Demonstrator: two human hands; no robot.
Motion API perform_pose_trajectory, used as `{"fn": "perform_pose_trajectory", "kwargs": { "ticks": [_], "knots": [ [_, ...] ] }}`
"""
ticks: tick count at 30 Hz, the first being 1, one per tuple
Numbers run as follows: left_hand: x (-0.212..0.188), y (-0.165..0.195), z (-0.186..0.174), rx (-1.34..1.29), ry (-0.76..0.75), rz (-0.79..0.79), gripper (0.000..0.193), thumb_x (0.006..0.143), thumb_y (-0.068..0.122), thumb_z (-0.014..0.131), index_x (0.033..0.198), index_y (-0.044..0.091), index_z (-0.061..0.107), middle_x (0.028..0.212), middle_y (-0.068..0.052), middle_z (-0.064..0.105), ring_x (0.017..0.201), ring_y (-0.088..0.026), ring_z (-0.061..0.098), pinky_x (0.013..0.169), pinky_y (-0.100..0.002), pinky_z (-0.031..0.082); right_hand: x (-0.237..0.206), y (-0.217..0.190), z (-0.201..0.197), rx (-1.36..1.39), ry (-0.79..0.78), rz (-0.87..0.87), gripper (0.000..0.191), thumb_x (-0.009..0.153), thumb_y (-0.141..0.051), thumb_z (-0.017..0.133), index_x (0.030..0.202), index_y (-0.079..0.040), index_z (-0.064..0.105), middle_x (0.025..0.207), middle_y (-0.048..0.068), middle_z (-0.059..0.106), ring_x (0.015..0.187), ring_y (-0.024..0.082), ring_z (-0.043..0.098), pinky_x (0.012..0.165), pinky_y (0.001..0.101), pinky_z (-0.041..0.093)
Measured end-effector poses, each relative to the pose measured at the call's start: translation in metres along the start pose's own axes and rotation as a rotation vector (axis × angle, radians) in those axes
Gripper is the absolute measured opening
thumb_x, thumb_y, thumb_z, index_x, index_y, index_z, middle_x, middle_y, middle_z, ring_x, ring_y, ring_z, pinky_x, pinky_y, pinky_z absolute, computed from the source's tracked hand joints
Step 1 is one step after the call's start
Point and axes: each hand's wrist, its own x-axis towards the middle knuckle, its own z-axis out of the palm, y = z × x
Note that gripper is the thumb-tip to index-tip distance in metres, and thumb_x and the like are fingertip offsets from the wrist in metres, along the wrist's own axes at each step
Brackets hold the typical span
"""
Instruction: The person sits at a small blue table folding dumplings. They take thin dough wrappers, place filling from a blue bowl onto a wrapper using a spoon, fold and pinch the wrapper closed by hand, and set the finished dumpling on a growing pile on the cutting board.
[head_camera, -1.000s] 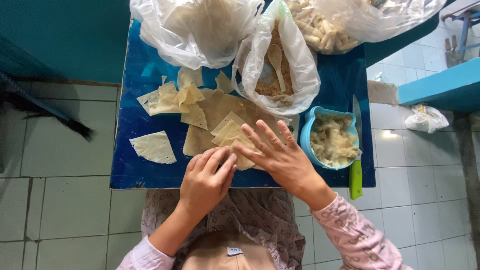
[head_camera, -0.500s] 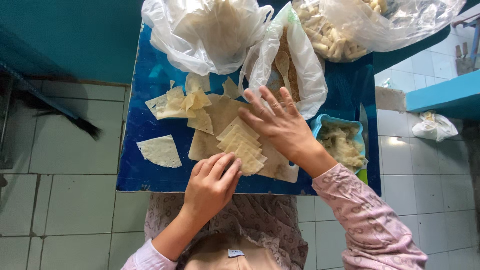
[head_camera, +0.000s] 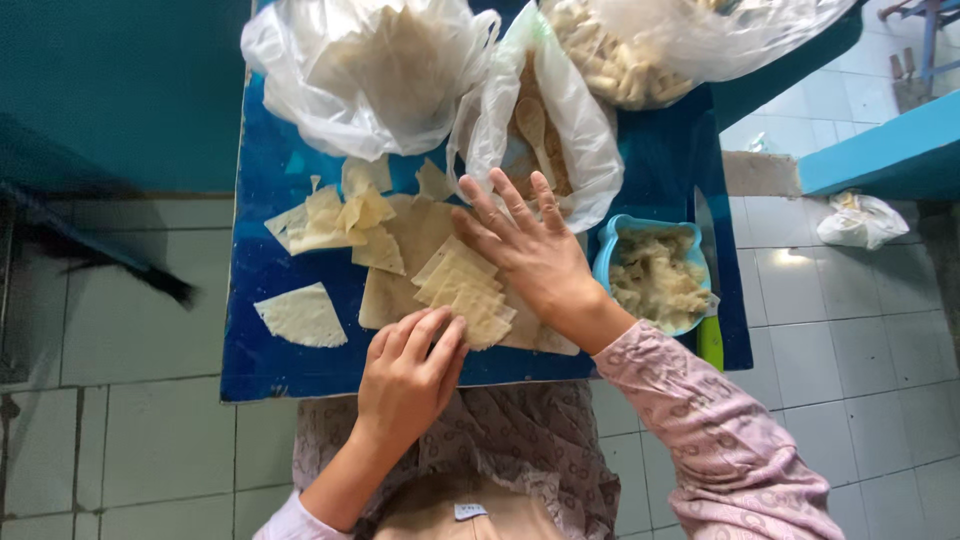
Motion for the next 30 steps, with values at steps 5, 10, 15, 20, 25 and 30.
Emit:
{"fn": "perform_pose_trajectory", "kwargs": {
  "ticks": [5, 10, 15, 20, 25, 30],
  "knots": [
    [0.000, -0.002, 0.000, -0.016, -0.001, -0.009, 0.028, 0.093, 0.022, 0.070, 0.119, 0.012, 0.069, 0.125, -0.006, 0.065, 0.118, -0.024, 0.061, 0.098, -0.040, 0.046, -0.008, -0.007, -0.006, 0.155, 0.052, -0.014, 0.078, 0.089, -0.017, 0.061, 0.162, -0.033, 0.038, 0.171, 0.007, 0.020, 0.156, 0.032, 0.019, 0.124, 0.0594, 0.006],
    [-0.002, 0.005, 0.000, 0.007, 0.000, 0.003, 0.027, 0.094, 0.022, 0.071, 0.119, 0.012, 0.069, 0.124, -0.005, 0.066, 0.117, -0.024, 0.062, 0.096, -0.040, 0.046, -0.013, -0.001, -0.009, 0.215, 0.151, 0.060, 0.067, 0.091, -0.014, 0.062, 0.156, -0.019, 0.046, 0.168, 0.010, 0.031, 0.155, 0.031, 0.028, 0.125, 0.0572, 0.016],
    [-0.002, 0.010, -0.005, -0.024, -0.006, -0.015, 0.026, 0.094, 0.019, 0.070, 0.119, 0.010, 0.070, 0.123, -0.007, 0.067, 0.116, -0.025, 0.062, 0.096, -0.040, 0.046, -0.050, -0.022, -0.033, 0.827, 0.346, 0.440, 0.059, 0.091, 0.001, 0.066, 0.148, -0.003, 0.050, 0.133, 0.016, 0.063, 0.122, 0.034, 0.058, 0.106, 0.0432, 0.046],
    [0.002, 0.006, -0.004, -0.230, 0.096, -0.145, 0.019, 0.100, 0.015, 0.065, 0.116, 0.005, 0.068, 0.111, -0.012, 0.070, 0.101, -0.032, 0.068, 0.087, -0.041, 0.053, -0.082, -0.065, -0.037, 1.125, 0.231, 0.655, 0.066, 0.086, -0.004, 0.073, 0.146, -0.006, 0.049, 0.093, 0.007, 0.066, 0.092, 0.027, 0.063, 0.085, 0.0416, 0.049],
    [0.029, -0.001, 0.000, -0.322, -0.105, -0.470, 0.016, 0.093, 0.023, 0.070, 0.097, 0.008, 0.068, 0.090, -0.009, 0.072, 0.077, -0.027, 0.071, 0.067, -0.038, 0.054, -0.080, -0.086, -0.034, 1.085, 0.297, 0.719, 0.076, 0.082, -0.001, 0.072, 0.151, -0.009, 0.043, 0.092, 0.004, 0.067, 0.089, 0.026, 0.063, 0.083, 0.0420, 0.045],
    [0.049, -0.007, 0.000, -0.220, -0.322, -0.644, 0.021, 0.083, 0.034, 0.074, 0.089, 0.014, 0.074, 0.083, -0.005, 0.074, 0.079, -0.026, 0.072, 0.066, -0.040, 0.054, -0.075, -0.079, -0.036, 1.196, 0.257, 0.730, 0.080, 0.080, 0.001, 0.070, 0.153, -0.009, 0.039, 0.085, 0.004, 0.068, 0.085, 0.024, 0.066, 0.082, 0.0423, 0.047]
  ]
}}
